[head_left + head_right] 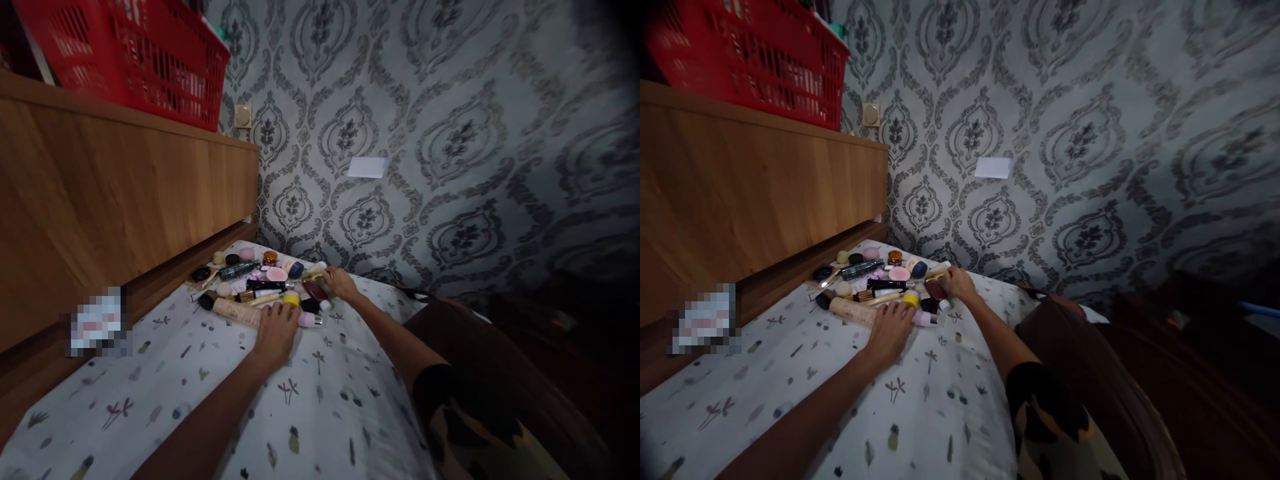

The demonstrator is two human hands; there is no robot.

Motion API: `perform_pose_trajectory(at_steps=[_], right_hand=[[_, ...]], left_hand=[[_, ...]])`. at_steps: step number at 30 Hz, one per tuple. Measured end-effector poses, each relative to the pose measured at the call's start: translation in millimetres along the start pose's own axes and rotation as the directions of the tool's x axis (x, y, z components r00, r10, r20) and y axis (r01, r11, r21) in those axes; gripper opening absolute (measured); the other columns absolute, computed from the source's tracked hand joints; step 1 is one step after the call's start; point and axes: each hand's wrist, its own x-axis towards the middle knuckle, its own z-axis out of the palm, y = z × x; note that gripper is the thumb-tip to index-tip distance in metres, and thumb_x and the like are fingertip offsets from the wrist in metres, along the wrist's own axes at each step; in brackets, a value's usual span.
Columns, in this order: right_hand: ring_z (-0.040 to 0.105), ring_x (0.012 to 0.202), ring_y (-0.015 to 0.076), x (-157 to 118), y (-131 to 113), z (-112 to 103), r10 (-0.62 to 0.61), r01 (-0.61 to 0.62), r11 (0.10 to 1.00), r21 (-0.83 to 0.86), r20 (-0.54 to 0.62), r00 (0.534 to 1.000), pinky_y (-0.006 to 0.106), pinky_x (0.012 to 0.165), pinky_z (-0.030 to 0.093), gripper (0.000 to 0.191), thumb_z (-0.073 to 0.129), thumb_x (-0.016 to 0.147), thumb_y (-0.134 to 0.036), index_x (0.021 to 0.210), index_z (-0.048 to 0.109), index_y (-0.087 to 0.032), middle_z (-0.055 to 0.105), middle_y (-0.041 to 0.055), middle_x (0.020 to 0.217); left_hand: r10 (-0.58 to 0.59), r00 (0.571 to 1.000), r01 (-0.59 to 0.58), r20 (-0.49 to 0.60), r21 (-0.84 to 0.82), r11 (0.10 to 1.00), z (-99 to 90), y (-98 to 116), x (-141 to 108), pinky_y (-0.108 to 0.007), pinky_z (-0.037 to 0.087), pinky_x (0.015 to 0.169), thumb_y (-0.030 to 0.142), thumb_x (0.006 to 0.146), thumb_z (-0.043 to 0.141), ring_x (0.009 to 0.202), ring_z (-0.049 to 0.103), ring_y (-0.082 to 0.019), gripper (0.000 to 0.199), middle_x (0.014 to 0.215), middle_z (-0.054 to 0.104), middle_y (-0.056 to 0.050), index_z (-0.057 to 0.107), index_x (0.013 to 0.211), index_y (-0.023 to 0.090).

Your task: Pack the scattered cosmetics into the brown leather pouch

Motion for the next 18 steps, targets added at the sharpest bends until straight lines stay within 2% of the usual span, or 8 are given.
perform_pose_trajectory(at_steps=[2,5,10,14,18], right_hand=[[0.064,0.102,0.0214,-3,6,7,0.006,-0.001,0.995,0.102,-0.050,0.999,0.043,0.090,0.053,0.030,0.058,0.097,-0.037,0.117,0.062,-0.016,0.065,0.0083,0.116],[0.063,0.104,0.0227,-12,14,15,0.040,-0.004,0.969,0.246,-0.144,0.989,0.038,0.092,0.048,0.028,0.047,0.100,-0.032,0.115,0.063,-0.016,0.068,0.0114,0.110],[0.061,0.102,0.0256,-47,33,25,0.148,-0.002,0.894,0.449,-0.289,0.946,0.038,0.089,0.046,0.040,0.034,0.095,-0.037,0.118,0.059,-0.016,0.068,0.0129,0.108],[0.062,0.096,0.0265,-76,48,31,0.261,-0.034,0.825,0.564,-0.327,0.908,0.038,0.084,0.048,0.042,0.034,0.087,-0.035,0.115,0.058,-0.014,0.068,0.0134,0.104],[0.063,0.094,0.0250,-81,48,30,0.279,-0.021,0.779,0.627,-0.315,0.907,0.035,0.084,0.049,0.036,0.038,0.082,-0.032,0.105,0.061,-0.016,0.069,0.0111,0.100]], left_hand=[[0.001,1.000,-0.001,0.000,0.016,1.000,0.7,0,0,-0.044,0.040,0.088,0.019,0.095,0.053,0.104,0.051,-0.027,0.026,0.118,0.059,-0.008,0.055,0.120,0.022],[-0.002,1.000,0.002,0.001,0.030,1.000,0.7,-1,0,-0.042,0.040,0.087,0.019,0.092,0.056,0.105,0.051,-0.026,0.027,0.119,0.059,-0.008,0.056,0.119,0.023],[-0.011,1.000,0.011,0.001,0.028,1.000,-1.1,0,0,-0.043,0.040,0.088,0.017,0.094,0.052,0.105,0.052,-0.026,0.025,0.120,0.061,-0.008,0.056,0.119,0.023],[-0.018,1.000,0.018,0.002,0.017,1.000,0.0,0,-1,-0.045,0.039,0.089,0.017,0.095,0.049,0.106,0.052,-0.027,0.027,0.122,0.060,-0.009,0.055,0.121,0.022],[-0.021,1.000,0.021,0.010,0.012,1.000,1.2,0,-1,-0.045,0.038,0.091,0.018,0.095,0.050,0.108,0.051,-0.028,0.023,0.121,0.060,-0.009,0.057,0.117,0.022]])
